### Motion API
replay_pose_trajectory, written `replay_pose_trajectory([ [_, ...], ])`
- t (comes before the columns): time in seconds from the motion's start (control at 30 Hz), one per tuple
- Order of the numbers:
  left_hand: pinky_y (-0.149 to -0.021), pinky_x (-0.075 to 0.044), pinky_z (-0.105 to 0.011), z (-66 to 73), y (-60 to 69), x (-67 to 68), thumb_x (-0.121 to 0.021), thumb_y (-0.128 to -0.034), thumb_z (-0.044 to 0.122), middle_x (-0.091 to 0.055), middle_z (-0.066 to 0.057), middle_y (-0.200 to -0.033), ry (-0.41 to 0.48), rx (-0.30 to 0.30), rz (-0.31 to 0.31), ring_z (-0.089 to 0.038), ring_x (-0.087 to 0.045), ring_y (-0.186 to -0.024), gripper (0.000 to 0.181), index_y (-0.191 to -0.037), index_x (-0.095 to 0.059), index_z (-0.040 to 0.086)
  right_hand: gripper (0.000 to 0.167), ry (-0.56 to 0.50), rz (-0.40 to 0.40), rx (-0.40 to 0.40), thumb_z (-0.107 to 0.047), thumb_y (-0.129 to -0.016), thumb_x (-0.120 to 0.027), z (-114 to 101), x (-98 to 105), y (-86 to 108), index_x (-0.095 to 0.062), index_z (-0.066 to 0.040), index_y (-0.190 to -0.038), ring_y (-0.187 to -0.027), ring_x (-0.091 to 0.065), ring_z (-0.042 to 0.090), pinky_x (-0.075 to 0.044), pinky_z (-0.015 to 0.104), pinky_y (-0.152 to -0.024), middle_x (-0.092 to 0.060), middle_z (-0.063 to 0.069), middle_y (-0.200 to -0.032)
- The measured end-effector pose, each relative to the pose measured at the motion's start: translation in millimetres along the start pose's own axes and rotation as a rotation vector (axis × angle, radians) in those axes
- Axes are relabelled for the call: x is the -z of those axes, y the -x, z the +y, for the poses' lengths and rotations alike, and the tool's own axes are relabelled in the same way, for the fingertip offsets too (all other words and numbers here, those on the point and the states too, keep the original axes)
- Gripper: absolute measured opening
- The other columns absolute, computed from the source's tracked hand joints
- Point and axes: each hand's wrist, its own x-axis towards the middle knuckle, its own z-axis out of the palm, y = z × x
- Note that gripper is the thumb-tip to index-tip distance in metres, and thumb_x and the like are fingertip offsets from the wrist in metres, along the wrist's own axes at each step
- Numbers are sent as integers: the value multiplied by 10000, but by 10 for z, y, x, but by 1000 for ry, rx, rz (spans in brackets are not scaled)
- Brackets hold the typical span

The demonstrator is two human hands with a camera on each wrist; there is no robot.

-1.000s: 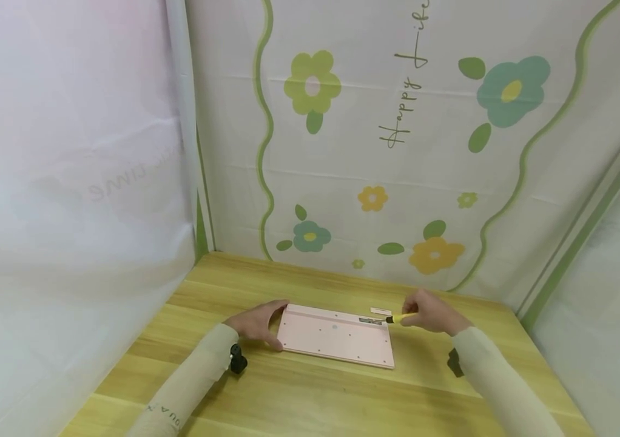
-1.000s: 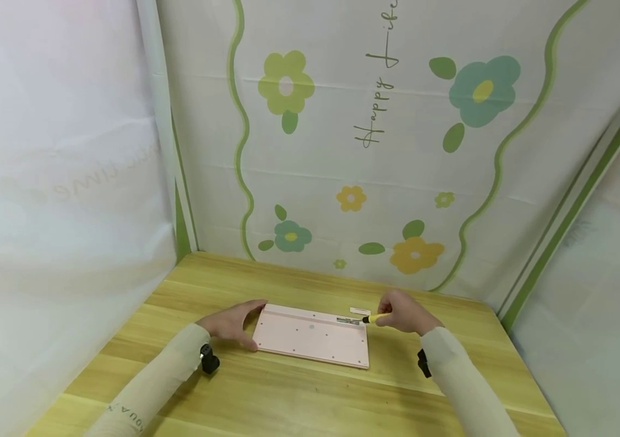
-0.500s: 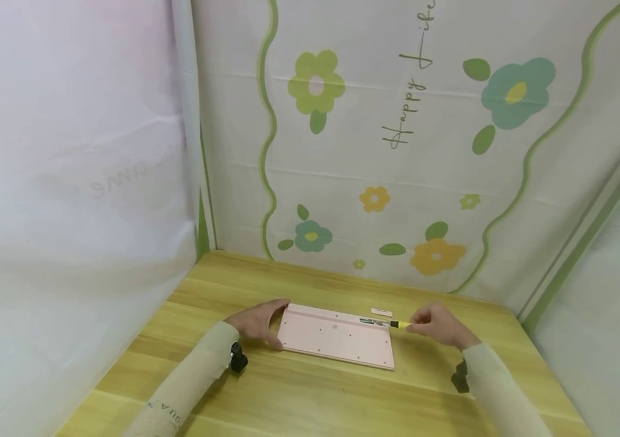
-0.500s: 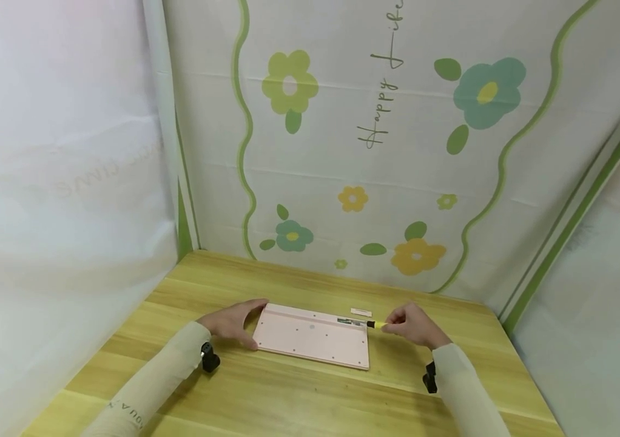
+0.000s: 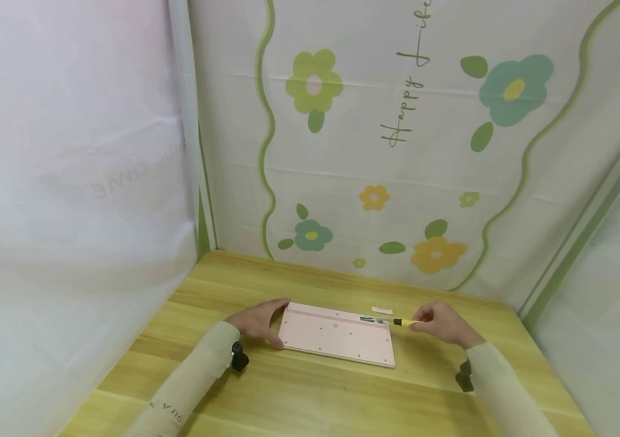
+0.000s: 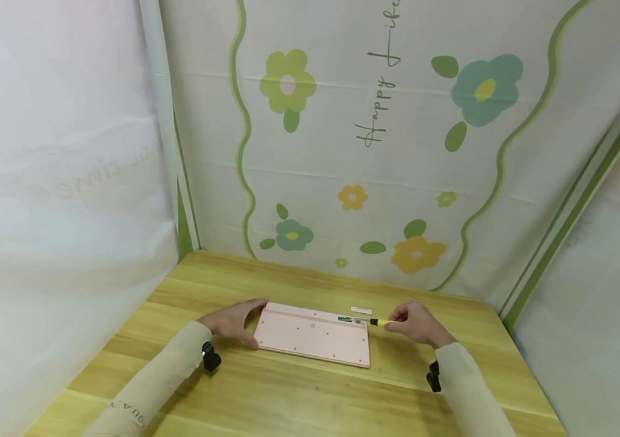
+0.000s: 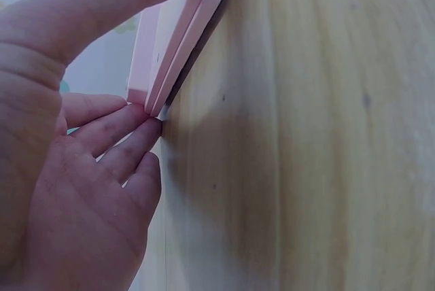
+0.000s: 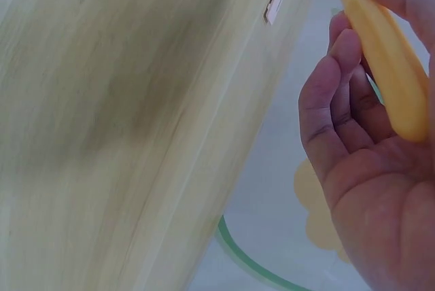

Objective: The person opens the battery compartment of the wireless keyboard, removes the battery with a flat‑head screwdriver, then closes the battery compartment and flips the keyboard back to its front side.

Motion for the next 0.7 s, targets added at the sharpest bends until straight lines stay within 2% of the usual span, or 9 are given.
replay_pose_trajectory([
  [0.23,-1324,-253,-565,1,4,-3,-978,-742,357,-302,-177,-1731,1,-7,-3,-391,-279,-1613,1196,-1660,-279,38,178,19,39,-45,-298,-929,-804,84,104,95,-759,-125,-927,-810,-620,97,-529,239,-697,-722,6,-922],
  [0.37,-1323,-254,-569,-14,0,-2,-976,-747,353,-294,-184,-1733,5,-11,-3,-395,-273,-1613,1199,-1662,-270,37,196,55,96,-65,-296,-924,-812,125,155,161,-752,-110,-935,-828,-631,117,-540,257,-706,-724,10,-915],
  [0.57,-1321,-256,-575,-33,-6,2,-974,-749,355,-294,-190,-1731,5,-20,-6,-401,-273,-1612,1196,-1661,-268,34,199,133,202,-78,-310,-922,-824,190,174,260,-755,-124,-929,-887,-659,159,-567,378,-779,-746,2,-926],
  [0.67,-1321,-260,-571,-40,-15,1,-975,-745,363,-298,-185,-1730,2,-22,-6,-395,-277,-1612,1202,-1661,-269,36,199,146,254,-83,-283,-915,-834,224,143,298,-755,-102,-941,-919,-688,214,-603,485,-832,-767,47,-968],
  [0.7,-1321,-260,-569,-41,-20,0,-975,-744,367,-299,-186,-1730,2,-23,-6,-394,-278,-1612,1204,-1661,-270,34,191,144,273,-89,-264,-906,-842,236,125,307,-754,-97,-935,-915,-692,221,-604,485,-831,-771,59,-967],
])
